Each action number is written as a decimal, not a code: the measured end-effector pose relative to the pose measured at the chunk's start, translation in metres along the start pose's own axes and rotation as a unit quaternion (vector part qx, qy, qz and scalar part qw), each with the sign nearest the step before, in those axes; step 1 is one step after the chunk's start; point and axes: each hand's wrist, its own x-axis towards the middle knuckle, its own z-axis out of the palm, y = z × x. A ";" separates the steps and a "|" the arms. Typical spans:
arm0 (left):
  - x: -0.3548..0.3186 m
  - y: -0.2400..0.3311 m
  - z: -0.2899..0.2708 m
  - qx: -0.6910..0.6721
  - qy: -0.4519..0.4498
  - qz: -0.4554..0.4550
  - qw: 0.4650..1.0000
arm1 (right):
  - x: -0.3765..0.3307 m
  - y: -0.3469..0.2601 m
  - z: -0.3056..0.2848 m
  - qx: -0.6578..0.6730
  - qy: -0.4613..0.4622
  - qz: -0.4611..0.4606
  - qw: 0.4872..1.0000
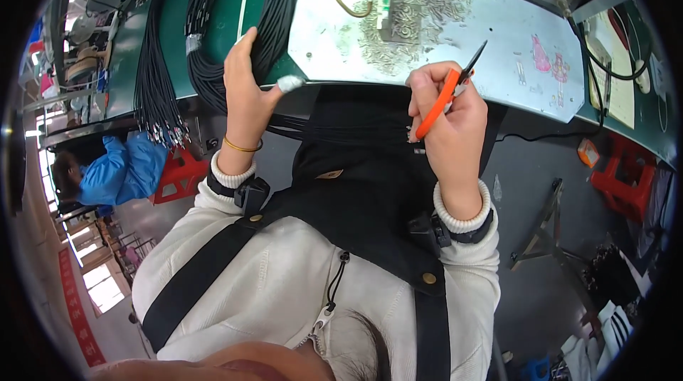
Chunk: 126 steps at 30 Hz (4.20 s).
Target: The person picks up a bundle of cables, cuts the tape with shears, and separates the cables. They then place the end of each cable into a machine one at a time to crimp them before setting the bundle back on the table.
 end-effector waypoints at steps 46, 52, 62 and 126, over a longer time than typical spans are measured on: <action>0.166 -0.330 -0.314 -0.771 0.135 -0.195 0.591 | 0.051 0.058 0.179 -0.371 -0.150 -0.349 0.847; 0.076 -0.310 -0.276 -0.774 0.122 -0.304 0.541 | 0.060 0.062 0.175 -0.308 -0.158 -0.392 0.853; -0.039 -0.075 -0.115 -0.871 0.183 -0.212 0.403 | -0.012 -0.012 0.214 -0.179 -0.490 -0.017 0.853; -0.025 0.030 -0.050 -0.628 -0.209 -0.265 0.701 | -0.021 0.038 0.095 -0.007 -0.316 -0.018 0.949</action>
